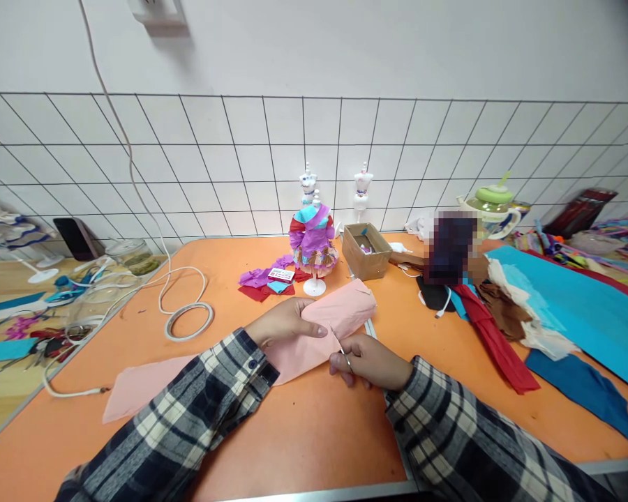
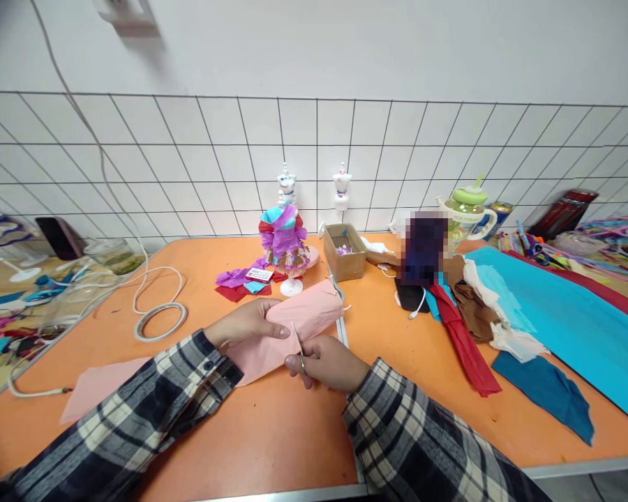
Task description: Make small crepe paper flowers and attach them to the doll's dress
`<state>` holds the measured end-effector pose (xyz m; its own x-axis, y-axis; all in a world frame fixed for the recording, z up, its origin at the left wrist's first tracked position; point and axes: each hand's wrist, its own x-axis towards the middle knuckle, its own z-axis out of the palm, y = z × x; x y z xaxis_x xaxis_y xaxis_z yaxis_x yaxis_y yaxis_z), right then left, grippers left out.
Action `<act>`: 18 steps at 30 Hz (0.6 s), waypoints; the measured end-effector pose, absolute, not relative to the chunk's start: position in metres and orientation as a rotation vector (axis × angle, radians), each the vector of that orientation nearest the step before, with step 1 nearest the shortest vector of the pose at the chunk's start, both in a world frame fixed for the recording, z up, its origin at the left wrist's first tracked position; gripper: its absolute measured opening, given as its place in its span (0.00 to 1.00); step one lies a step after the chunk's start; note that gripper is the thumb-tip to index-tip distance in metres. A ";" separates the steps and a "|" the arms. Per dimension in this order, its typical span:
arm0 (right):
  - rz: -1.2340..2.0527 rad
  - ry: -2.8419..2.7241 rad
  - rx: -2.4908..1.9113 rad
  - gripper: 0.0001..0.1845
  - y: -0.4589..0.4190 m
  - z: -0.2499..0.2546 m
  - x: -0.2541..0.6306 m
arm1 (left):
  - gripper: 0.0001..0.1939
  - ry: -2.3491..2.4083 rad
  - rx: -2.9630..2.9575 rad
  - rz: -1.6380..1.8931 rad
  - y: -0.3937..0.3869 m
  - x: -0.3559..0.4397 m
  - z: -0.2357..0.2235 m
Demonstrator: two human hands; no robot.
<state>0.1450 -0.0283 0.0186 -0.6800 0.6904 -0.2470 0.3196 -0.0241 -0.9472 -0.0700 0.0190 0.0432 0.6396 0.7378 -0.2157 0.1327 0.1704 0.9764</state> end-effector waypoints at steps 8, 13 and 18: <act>1.736 -1.935 -1.039 0.19 -0.030 0.015 0.142 | 0.24 0.819 1.409 0.519 0.019 -0.069 0.046; 1.719 -1.945 -1.081 0.18 -0.031 0.018 0.141 | 0.25 0.829 1.430 0.532 0.020 -0.069 0.044; 1.769 -1.947 -1.057 0.20 -0.030 0.016 0.143 | 0.23 0.831 1.462 0.483 0.020 -0.071 0.042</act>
<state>0.1426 -0.0301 0.0160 -0.6818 0.6884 -0.2473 0.3116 -0.0325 -0.9497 -0.0708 0.0201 0.0420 0.6448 0.7389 -0.1955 0.1958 0.0876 0.9767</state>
